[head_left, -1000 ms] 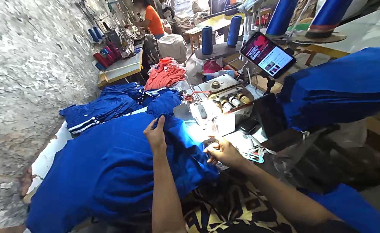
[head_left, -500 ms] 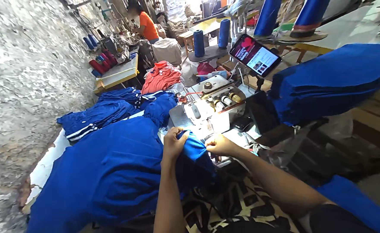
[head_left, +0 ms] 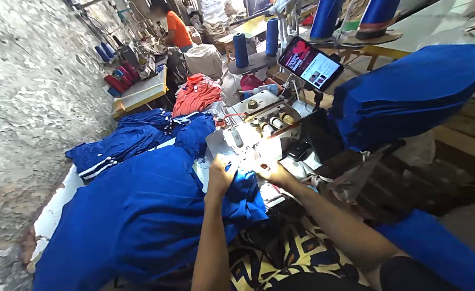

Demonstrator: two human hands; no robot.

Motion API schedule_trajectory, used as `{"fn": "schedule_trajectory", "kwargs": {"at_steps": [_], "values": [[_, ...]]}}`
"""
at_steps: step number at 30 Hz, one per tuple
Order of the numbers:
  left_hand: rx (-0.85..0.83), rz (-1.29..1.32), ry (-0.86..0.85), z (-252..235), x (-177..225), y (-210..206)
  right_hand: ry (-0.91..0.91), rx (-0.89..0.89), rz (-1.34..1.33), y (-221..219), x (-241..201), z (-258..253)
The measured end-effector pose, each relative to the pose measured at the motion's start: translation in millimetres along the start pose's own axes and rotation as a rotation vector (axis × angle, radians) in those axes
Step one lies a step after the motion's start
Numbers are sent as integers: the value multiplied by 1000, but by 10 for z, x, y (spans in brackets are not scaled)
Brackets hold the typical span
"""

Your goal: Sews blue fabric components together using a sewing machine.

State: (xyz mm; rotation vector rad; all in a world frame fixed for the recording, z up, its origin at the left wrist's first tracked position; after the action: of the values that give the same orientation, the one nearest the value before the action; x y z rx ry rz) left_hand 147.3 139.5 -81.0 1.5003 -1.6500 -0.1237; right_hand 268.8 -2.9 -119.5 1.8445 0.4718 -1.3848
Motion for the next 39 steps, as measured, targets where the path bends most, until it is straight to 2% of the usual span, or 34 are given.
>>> {"fn": "schedule_trajectory", "kwargs": {"at_steps": [6,11,17,21,26,32,35,39], "values": [[4,159,277,-33,79,-11,-88,-93,-337,-237,74,103],[2,108,311,-11,72,-56,-117,-84,-524,-267,74,179],[104,44,290,36,69,-106,-52,50,-532,-237,96,236],[136,46,301,47,55,-124,-57,75,-540,-252,119,230],[178,82,355,57,29,-119,22,124,-519,-270,173,201],[215,117,419,57,45,-123,29,110,-519,-268,179,202],[237,77,399,55,48,-133,24,101,-512,-252,176,212],[157,-3,303,48,30,-145,59,98,-431,-271,158,234]]}}
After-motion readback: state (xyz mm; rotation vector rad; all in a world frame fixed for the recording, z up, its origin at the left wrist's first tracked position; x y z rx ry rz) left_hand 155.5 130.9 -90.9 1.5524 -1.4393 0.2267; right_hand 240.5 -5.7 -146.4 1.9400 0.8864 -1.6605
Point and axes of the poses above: each hand's wrist, its own z-axis away from the middle knuckle, its own y-axis out of the back of the hand, x = y × z, the point moved 3 cm from there along -z, towards the middle knuckle, and after that the axes turned 8 degrees about x, right-handed, at the moved point
